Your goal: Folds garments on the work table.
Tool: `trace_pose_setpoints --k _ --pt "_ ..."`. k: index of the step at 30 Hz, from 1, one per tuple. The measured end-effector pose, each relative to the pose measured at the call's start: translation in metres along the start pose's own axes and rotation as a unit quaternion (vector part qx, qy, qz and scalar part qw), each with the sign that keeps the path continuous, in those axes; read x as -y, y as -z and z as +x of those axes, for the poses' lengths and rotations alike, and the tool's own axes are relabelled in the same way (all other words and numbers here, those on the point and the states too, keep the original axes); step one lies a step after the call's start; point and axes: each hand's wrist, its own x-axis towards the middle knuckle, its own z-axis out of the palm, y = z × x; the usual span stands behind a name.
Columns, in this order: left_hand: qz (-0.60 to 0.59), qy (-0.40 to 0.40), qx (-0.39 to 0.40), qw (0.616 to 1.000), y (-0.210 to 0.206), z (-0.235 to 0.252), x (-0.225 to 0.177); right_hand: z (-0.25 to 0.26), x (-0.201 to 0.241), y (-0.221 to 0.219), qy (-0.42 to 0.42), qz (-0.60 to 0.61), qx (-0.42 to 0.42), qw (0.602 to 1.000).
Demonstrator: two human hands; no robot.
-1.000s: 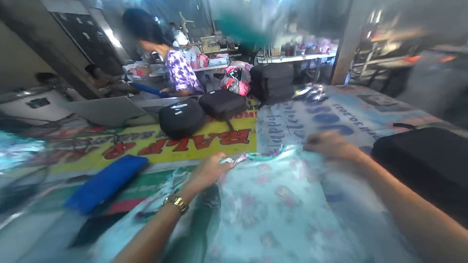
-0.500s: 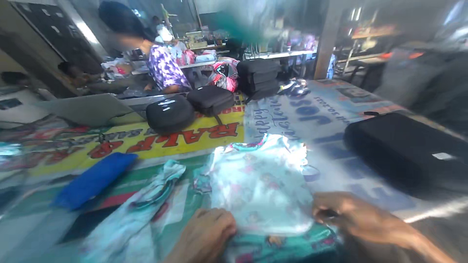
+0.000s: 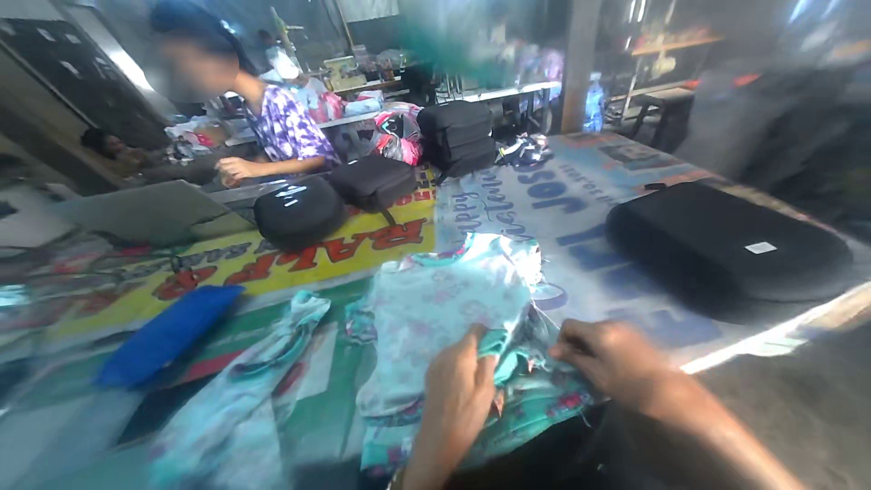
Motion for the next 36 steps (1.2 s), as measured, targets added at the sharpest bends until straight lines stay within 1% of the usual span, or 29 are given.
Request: trace_pose_setpoints --k 2,5,6,8,9,11,13,16,18,20,22,24,26,27,28,29,32,33,36 --pt "-0.071 0.01 -0.035 0.997 0.007 0.003 0.005 -0.007 0.004 -0.013 -0.021 -0.043 -0.002 0.999" --pt "-0.149 0.018 -0.083 0.985 0.013 0.009 0.005 -0.005 0.008 -0.029 0.007 -0.034 -0.065 0.997" --pt "-0.158 0.027 -0.097 0.982 0.015 0.011 0.003 -0.004 0.01 -0.029 0.025 -0.011 -0.052 0.998" --pt "-0.161 0.047 -0.121 0.978 0.02 0.015 0.0 -0.001 0.009 -0.028 0.08 -0.008 0.012 0.997" --pt "-0.165 0.051 -0.134 0.976 0.022 0.017 -0.002 0.001 0.007 -0.031 0.114 -0.03 0.017 0.993" --pt "-0.171 0.025 -0.152 0.973 0.026 0.019 -0.006 0.001 0.0 -0.033 0.16 -0.048 -0.011 0.986" --pt "-0.14 -0.024 -0.131 0.981 0.023 0.015 -0.011 0.0 -0.006 -0.024 0.186 -0.024 -0.049 0.981" --pt "-0.046 -0.101 -0.023 0.994 0.0 0.002 -0.014 -0.006 -0.004 -0.006 0.182 -0.001 -0.092 0.979" --pt "0.028 -0.166 0.027 0.985 -0.017 -0.005 -0.015 -0.007 -0.001 -0.005 0.165 0.019 -0.115 0.979" --pt "0.096 -0.207 0.008 0.974 -0.029 -0.009 -0.017 -0.006 0.0 -0.009 0.149 0.037 -0.119 0.981" --pt "0.11 -0.205 -0.031 0.972 -0.033 -0.01 -0.017 -0.004 -0.001 -0.012 0.147 0.05 -0.073 0.985" --pt "0.063 -0.163 -0.039 0.984 -0.027 -0.009 -0.017 0.002 0.0 -0.016 0.178 0.049 -0.065 0.981" --pt "0.03 -0.112 -0.035 0.993 -0.02 -0.009 -0.021 0.01 0.005 -0.017 0.196 0.045 -0.088 0.976" --pt "0.034 -0.09 -0.037 0.995 -0.018 -0.01 -0.024 0.015 0.01 -0.015 0.198 0.047 -0.101 0.974" --pt "0.062 -0.078 -0.049 0.994 -0.016 -0.01 -0.026 0.021 0.014 -0.014 0.2 0.052 -0.114 0.972" --pt "0.117 -0.081 -0.071 0.987 -0.016 -0.011 -0.026 0.026 0.018 -0.011 0.202 0.06 -0.13 0.969" --pt "0.311 -0.107 -0.124 0.936 -0.01 -0.013 -0.003 0.034 0.018 0.006 0.214 0.125 -0.153 0.957" --pt "0.343 -0.107 -0.142 0.922 -0.002 -0.015 0.009 0.035 0.014 0.013 0.222 0.147 -0.154 0.952" --pt "0.357 -0.113 -0.173 0.911 0.039 -0.026 0.036 0.031 -0.009 0.026 0.239 0.147 -0.138 0.95"
